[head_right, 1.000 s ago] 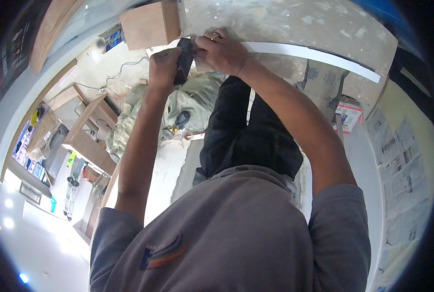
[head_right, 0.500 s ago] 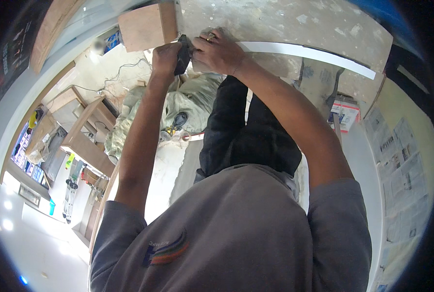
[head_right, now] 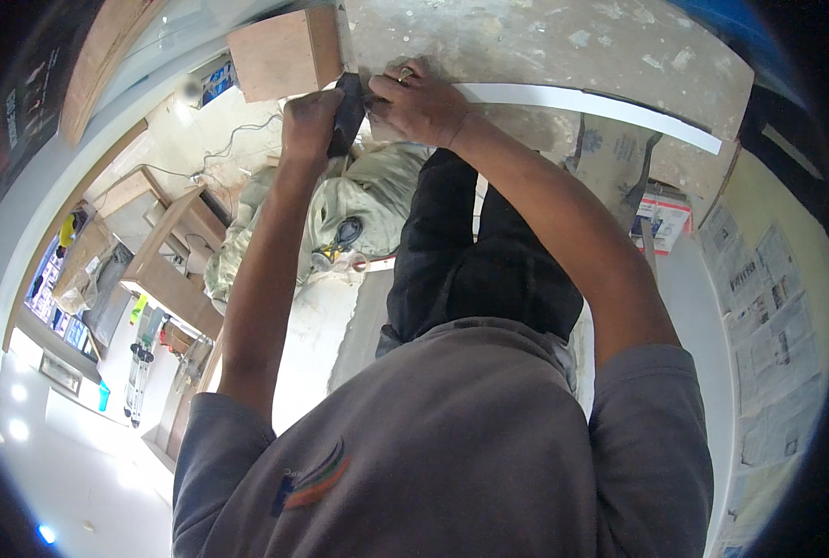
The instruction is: The person cuts a strip of white edge banding, applies it to the edge of a white cabinet, and then uses a sanding block to smooth the applied banding. The person repeats this process on multiple cabinet edges.
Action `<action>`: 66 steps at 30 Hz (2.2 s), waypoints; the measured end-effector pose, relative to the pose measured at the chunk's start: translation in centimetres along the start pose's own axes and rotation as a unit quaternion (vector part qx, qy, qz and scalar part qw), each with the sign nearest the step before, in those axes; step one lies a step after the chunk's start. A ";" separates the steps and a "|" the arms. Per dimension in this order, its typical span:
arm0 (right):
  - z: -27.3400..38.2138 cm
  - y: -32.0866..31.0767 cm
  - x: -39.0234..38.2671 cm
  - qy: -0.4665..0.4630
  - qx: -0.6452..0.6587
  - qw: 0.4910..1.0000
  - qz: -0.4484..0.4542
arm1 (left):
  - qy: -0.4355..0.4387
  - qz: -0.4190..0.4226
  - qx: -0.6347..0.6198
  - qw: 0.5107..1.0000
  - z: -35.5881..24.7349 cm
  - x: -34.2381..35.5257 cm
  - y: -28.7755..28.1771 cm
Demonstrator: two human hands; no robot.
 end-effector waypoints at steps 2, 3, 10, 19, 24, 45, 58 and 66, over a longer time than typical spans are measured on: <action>0.0 0.0 0.1 -0.003 0.000 1.000 -0.003 | 0.030 -0.001 -0.012 0.999 -0.4 -0.1 0.0; 0.0 0.0 0.1 -0.003 0.002 1.000 -0.008 | 0.026 -0.002 -0.010 1.000 -0.5 -0.2 0.1; -0.2 -0.4 0.1 -0.005 0.008 1.000 -0.007 | 0.090 -0.027 -0.027 0.995 0.1 0.3 0.3; 0.1 0.0 0.0 0.010 0.014 1.000 0.014 | 0.009 -0.004 0.002 1.000 2.0 0.8 -0.2; 0.0 -0.2 0.0 -0.010 -0.024 0.999 -0.025 | 0.013 0.038 -0.096 0.995 1.2 0.4 0.0; -0.1 0.1 0.0 0.007 -0.010 1.000 0.006 | -0.061 -0.019 -0.060 0.996 0.7 0.2 0.4; 0.0 -0.2 0.0 -0.002 0.021 0.999 -0.044 | 0.035 -0.012 0.026 0.999 1.6 0.3 0.5; 0.0 -0.3 0.1 0.008 -0.009 1.000 -0.015 | 0.014 -0.046 -0.077 0.996 1.0 -2.1 0.7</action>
Point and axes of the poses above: each hand's wrist, its own x-axis towards the middle knuckle, its own y-axis out of the palm, z = x × y, the point moved 2 cm from there along x, towards the middle knuckle, and after that the axes turned 6 degrees about z, right-handed, at the moved point
